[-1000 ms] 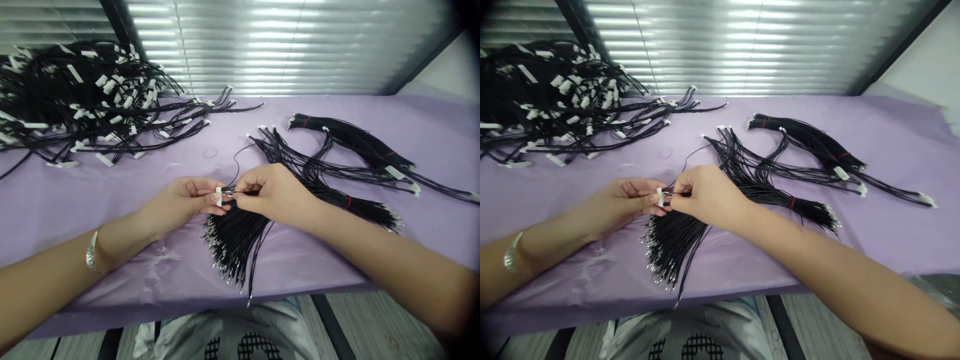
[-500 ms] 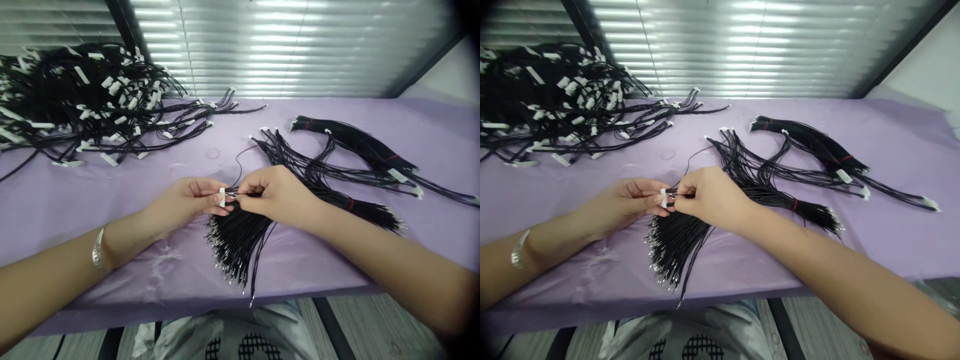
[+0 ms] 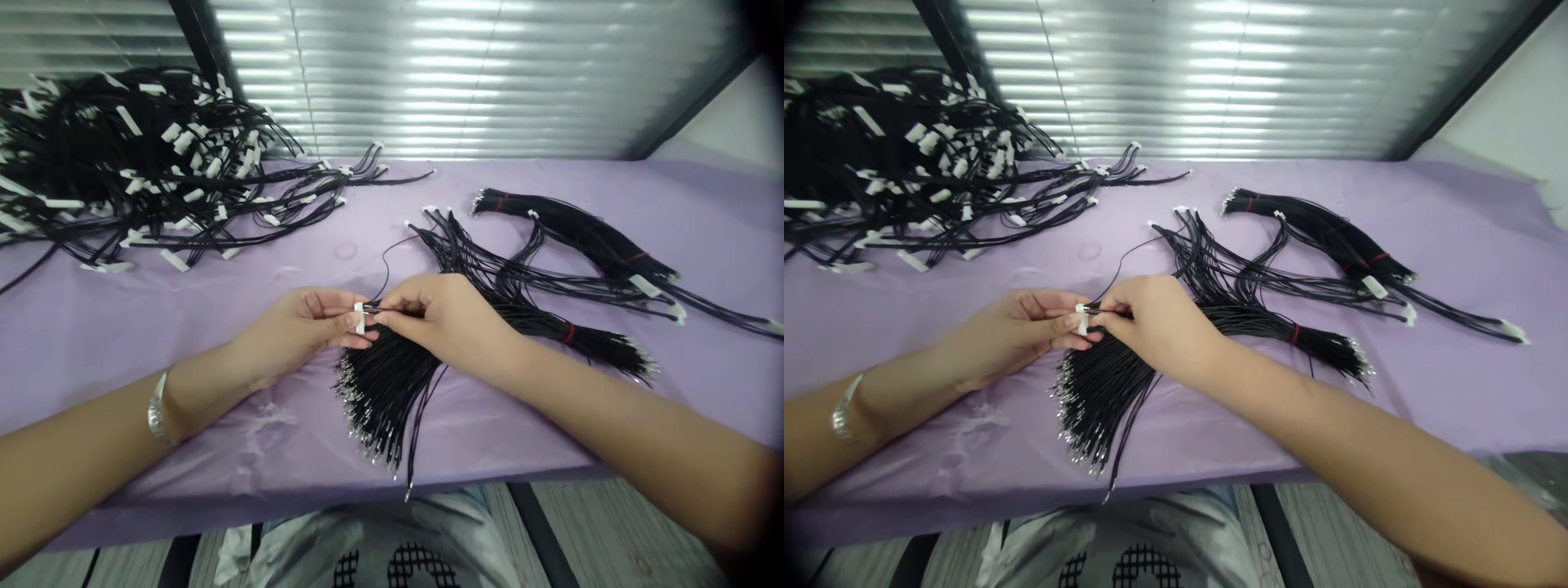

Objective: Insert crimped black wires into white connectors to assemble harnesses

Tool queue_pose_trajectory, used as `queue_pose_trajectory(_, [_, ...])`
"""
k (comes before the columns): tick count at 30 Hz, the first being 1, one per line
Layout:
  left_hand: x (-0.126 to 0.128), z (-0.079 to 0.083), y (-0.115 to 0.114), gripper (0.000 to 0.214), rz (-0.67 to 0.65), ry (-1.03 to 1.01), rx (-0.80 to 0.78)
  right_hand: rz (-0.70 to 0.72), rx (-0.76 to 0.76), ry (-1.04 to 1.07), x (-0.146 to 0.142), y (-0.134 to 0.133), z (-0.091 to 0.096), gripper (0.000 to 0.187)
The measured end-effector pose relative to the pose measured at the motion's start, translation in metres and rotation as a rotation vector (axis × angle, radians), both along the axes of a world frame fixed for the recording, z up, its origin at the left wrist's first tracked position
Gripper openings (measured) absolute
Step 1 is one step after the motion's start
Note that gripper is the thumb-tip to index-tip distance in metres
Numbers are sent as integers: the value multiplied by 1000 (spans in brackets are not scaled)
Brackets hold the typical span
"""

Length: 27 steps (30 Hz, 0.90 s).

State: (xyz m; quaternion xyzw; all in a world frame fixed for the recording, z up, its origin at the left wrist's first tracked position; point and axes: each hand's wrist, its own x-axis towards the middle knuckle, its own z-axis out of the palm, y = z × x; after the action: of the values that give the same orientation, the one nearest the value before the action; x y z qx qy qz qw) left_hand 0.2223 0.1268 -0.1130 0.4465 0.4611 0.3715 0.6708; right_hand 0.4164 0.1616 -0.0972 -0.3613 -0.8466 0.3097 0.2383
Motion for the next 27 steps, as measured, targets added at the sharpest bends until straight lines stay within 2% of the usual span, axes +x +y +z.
queue_pose_trajectory(15, [1, -1, -1, 14, -25, 21, 63, -13, -95, 14, 1, 0, 2, 11])
queue_pose_trajectory(27, [1, 1, -1, 15, -4, -6, 16, -16, -137, 72, 0, 1, -2, 13])
